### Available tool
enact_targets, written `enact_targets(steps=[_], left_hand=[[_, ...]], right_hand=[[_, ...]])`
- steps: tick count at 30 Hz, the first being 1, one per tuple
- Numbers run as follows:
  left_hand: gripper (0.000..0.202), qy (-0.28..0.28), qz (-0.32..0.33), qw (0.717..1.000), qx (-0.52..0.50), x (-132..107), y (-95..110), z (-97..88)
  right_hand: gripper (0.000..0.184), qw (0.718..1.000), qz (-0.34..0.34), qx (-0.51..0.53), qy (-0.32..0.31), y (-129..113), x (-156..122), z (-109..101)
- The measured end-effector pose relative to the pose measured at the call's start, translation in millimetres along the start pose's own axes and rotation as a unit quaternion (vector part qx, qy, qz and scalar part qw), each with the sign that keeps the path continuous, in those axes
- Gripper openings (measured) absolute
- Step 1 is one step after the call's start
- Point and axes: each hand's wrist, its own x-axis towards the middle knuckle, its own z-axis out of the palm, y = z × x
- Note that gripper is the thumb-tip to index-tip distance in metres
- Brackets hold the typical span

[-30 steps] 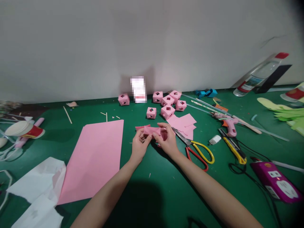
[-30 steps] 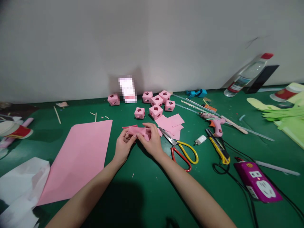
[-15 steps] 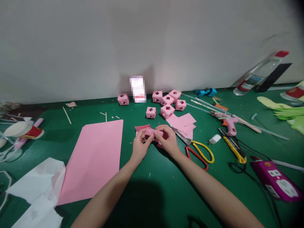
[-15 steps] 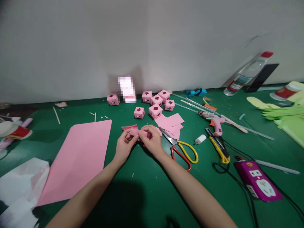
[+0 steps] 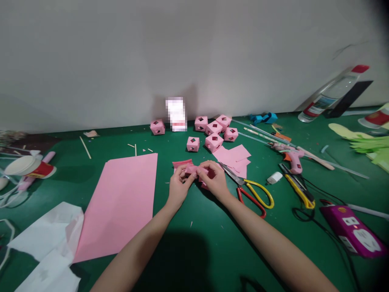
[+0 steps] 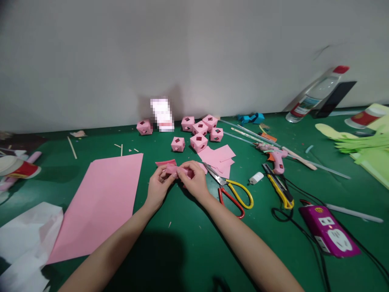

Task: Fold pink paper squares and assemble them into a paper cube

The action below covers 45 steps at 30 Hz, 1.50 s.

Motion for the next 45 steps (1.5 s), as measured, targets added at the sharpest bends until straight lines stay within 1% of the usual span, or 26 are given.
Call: enact_targets(steps=[16, 22, 30, 37, 39, 43, 45], left_hand=[[0.028, -0.008, -0.003, 1.0, 0.007, 0.9, -4.0, -1.8], [0.029, -0.01, -0.008, 1.0, 0.0, 0.6, -2.0, -1.3], [0.032, -0.012, -0.008, 1.0, 0.015, 0.9, -2.0, -2.4], [0.029, -0.004, 0.001, 1.0, 0.022, 1.3, -1.1, -2.1], [0.028, 0.005, -0.002, 1.0, 0.011, 1.3, 0.4, -1.6], [0.031, 0.037, -0.015, 0.999, -0.022, 1.6, 3.2, -1.3], [0.034, 0.046, -0.024, 0.998, -0.03, 1.8, 4.0, -1.3]], right_hand=[[0.009, 1.0, 0.007, 0.011, -0.005, 0.5, -0.4, 0.2], [0.011, 1.0, 0.013, 0.012, -0.007, 0.2, -0.4, -0.1], [0.012, 1.0, 0.017, 0.007, -0.006, -0.7, 0.4, -0.5], [0.011, 1.0, 0.01, 0.012, -0.013, -0.7, -0.7, -0.2], [0.011, 1.0, 0.02, 0.016, -0.015, -0.2, -1.4, 0.2], [0.019, 0.997, 0.072, 0.036, -0.011, 2.3, -1.3, 1.0], [0.02, 0.995, 0.085, 0.058, -0.007, 3.5, -0.5, 1.3]])
